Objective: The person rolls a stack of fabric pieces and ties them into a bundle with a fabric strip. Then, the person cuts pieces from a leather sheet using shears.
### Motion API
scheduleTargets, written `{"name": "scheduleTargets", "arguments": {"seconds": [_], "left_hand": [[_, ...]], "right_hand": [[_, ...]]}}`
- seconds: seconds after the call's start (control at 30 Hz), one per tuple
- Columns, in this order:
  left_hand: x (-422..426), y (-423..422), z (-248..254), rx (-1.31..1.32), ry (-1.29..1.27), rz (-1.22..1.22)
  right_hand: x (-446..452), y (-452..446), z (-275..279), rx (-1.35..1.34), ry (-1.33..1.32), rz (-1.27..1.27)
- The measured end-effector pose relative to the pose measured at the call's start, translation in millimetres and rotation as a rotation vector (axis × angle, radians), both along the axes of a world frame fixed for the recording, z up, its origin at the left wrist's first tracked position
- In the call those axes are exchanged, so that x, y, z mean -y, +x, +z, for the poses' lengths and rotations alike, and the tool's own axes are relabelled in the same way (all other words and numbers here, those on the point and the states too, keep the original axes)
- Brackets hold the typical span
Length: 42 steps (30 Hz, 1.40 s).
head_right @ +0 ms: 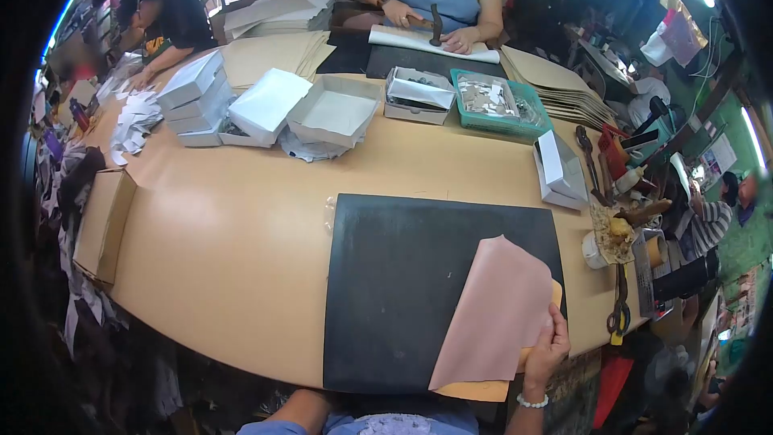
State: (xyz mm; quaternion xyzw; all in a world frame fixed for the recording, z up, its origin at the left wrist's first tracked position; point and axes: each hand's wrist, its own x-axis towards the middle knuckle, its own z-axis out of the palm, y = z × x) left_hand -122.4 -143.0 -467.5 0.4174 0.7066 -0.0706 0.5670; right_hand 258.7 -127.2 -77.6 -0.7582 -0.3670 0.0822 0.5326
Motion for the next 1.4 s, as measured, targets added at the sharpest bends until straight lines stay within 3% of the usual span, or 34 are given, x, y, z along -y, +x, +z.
{"name": "scheduleTargets", "arguments": {"seconds": [0.07,0.17,0.27,0.3,0.33,0.43,0.53,0.6,0.67,0.8,0.97,1.2,1.4], "left_hand": [[7,-5,4,-0.034,0.017,-0.296],[10,-17,38,0.042,0.097,-0.532],[-8,-25,117,0.207,0.246,-0.684],[-16,-26,155,0.278,0.304,-0.718],[-20,-30,196,0.371,0.368,-0.718],[-23,-33,322,0.632,0.518,-0.537],[-31,-23,424,0.883,0.684,-0.269],[-35,3,429,0.526,1.248,0.028],[-48,31,426,0.121,1.373,0.060],[-50,68,410,0.012,1.298,0.094],[-59,32,404,-0.226,1.361,0.203],[-86,-95,398,-0.679,1.443,0.400],[-119,-239,389,-0.843,1.591,0.462]], "right_hand": [[0,-4,6,0.015,-0.002,-0.017],[-6,0,14,0.068,0.062,-0.043],[-4,30,32,0.090,0.008,-0.120],[-3,50,30,0.135,-0.220,-0.199],[1,73,24,0.195,-0.450,-0.269],[1,106,-7,0.143,-0.411,0.038],[-6,79,3,0.181,-0.364,0.089],[-8,77,4,0.158,-0.333,0.117],[-6,79,8,0.188,-0.397,0.112],[-6,88,3,0.287,-0.411,0.105],[-16,31,3,0.247,-0.375,0.171],[-83,-112,25,0.141,-0.343,0.650],[-137,-230,21,0.062,-0.257,1.009]]}}
